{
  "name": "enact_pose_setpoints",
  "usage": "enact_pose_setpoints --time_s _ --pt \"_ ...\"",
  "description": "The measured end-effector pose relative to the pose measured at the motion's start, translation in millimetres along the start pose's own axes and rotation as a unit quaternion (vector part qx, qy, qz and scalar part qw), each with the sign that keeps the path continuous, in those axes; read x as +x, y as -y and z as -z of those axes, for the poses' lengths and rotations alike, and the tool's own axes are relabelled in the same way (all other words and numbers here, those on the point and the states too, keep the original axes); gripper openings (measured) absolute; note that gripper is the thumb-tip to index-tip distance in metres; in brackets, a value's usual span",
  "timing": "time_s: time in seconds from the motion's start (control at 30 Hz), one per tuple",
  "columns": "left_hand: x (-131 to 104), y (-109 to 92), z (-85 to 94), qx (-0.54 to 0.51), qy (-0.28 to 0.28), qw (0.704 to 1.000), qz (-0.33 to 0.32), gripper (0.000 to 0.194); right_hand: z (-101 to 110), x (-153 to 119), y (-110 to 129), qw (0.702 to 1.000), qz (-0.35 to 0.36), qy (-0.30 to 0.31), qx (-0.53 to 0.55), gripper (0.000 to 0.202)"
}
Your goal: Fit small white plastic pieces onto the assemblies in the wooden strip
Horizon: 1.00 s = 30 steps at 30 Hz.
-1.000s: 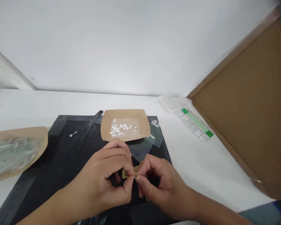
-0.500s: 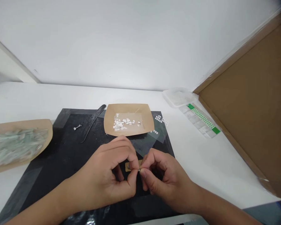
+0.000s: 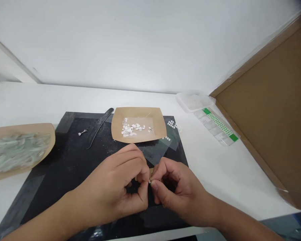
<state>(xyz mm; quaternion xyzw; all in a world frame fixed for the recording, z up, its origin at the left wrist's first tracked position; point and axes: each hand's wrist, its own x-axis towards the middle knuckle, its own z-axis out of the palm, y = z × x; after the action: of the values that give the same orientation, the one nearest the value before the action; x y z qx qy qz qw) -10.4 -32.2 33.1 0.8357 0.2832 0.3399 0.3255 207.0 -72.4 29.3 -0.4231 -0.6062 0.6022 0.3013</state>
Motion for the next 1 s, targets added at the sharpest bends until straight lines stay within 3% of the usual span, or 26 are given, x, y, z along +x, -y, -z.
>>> enact_pose_setpoints --time_s 0.37,0.6,0.77,0.9,1.0 --pt "-2 -4 -7.5 0.007 -0.013 0.999 0.03 0.021 -1 1 0 1.0 -0.008 0.008 0.004 0.023" --pt "-5 -4 -6.7 -0.083 0.019 0.987 0.137 0.018 3 0 3 0.999 -0.007 0.033 0.023 0.022" --pt "-1 -9 -6.4 -0.185 0.035 0.958 0.216 0.012 5 1 7 0.999 -0.011 0.028 0.02 0.02" --pt "3 -10 -10.9 -0.234 -0.005 0.943 0.235 0.008 4 3 8 1.0 -0.003 0.01 0.011 0.019" --pt "3 -7 -10.3 -0.244 0.001 0.941 0.236 0.009 3 3 6 1.0 0.001 -0.005 0.005 0.019"
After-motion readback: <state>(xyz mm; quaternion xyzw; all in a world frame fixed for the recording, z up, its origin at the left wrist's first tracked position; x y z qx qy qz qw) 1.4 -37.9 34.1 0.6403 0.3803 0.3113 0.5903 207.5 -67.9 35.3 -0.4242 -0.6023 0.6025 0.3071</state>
